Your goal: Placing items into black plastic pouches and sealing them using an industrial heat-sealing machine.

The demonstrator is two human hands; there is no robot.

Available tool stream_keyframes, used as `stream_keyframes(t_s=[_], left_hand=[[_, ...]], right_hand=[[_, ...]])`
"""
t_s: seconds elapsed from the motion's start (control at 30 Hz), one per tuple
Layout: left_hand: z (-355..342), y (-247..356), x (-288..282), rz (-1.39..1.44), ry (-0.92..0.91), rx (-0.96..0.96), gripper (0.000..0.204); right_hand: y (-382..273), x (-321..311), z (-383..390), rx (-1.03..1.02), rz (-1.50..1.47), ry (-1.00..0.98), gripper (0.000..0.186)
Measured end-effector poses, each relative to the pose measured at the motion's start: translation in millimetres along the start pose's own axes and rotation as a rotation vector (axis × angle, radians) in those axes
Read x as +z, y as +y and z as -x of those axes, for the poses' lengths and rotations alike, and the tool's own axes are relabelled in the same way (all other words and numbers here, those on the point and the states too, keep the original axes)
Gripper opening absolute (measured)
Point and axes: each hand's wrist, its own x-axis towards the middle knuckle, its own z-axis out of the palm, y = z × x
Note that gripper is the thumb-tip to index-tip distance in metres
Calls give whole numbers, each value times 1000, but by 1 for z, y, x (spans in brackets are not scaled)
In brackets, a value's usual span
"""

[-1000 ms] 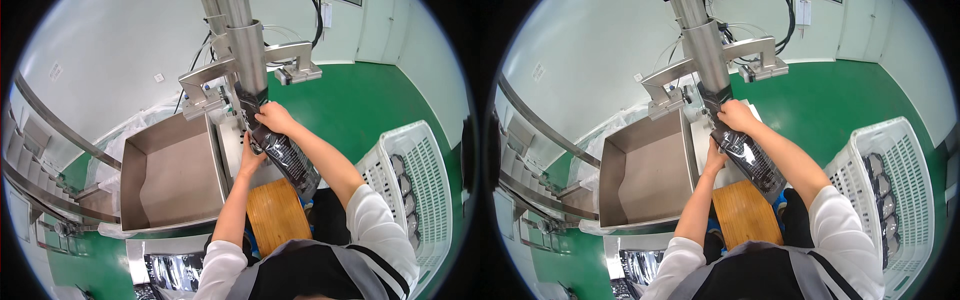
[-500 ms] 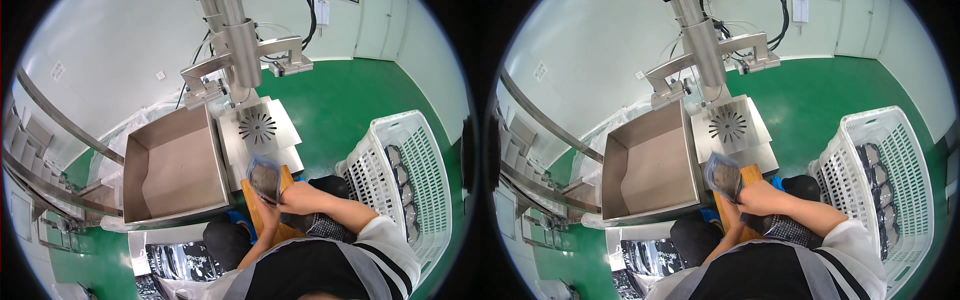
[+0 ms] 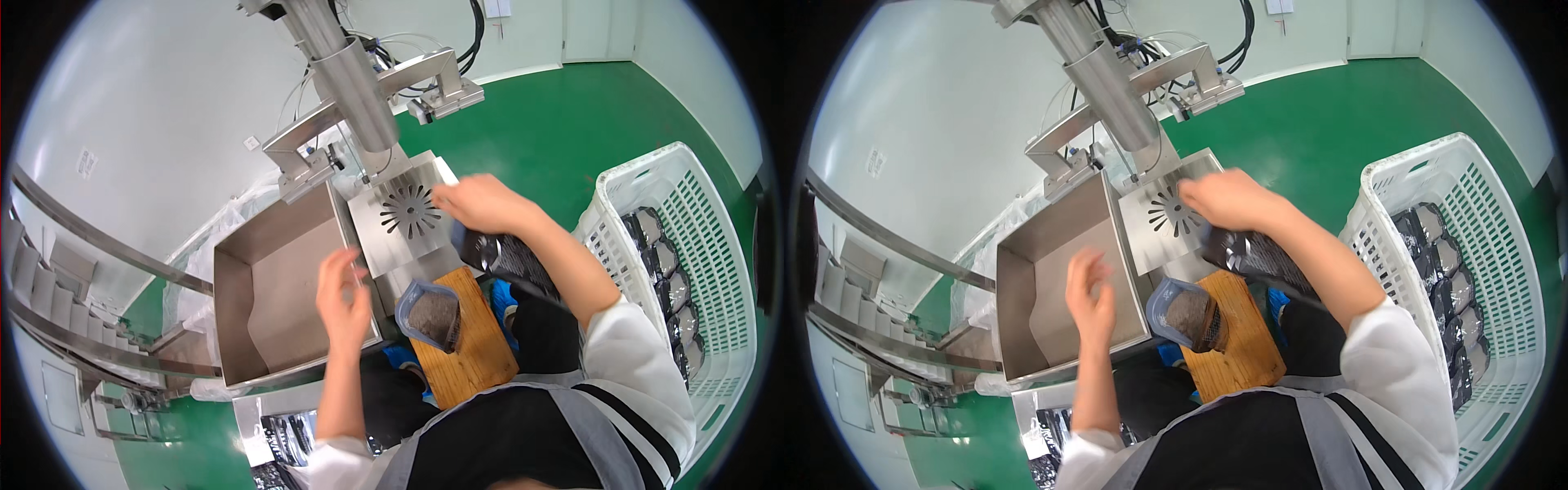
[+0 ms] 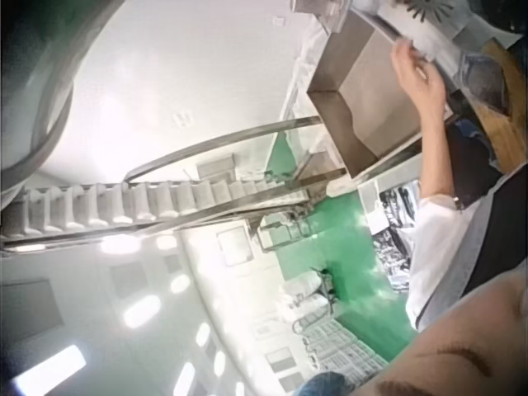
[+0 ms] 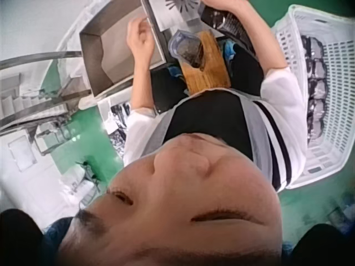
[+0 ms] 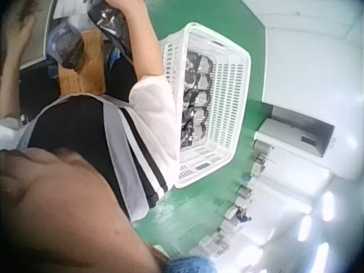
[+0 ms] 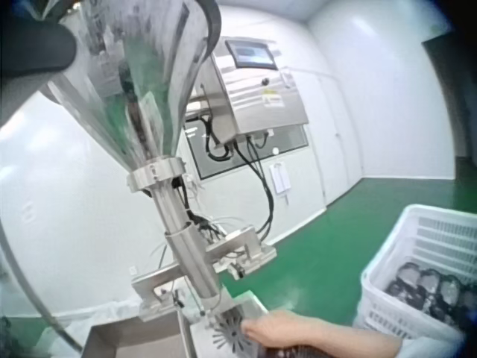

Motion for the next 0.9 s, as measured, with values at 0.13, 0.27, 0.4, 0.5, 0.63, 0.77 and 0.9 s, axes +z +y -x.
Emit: stream_keyframes(t_s=[0.13,0.27,0.4,0.5,0.63,0.77,0.9], left_hand=[[-107,0,47,-58,-530,297,40],[-141,-28,123,-339,232,346,52],[-187,-55,175,-154,493,215,72],[-208,-79,176,209,550,91,77],[-213,-110,172,1040,162,-21,59],[-203,-129,163,1826,-556,-350,45],[-180,-120,134,853,-557,-524,35]], right_hand=[[12,-13,-41,-190,-189,120,16],[31,-6,-36,42,-119,103,16],[45,10,-27,69,-136,-6,17],[53,18,-29,79,-122,-31,15],[66,27,-45,62,-251,-92,17],[80,41,-83,-90,-312,58,17],[89,53,-124,41,-571,154,18]])
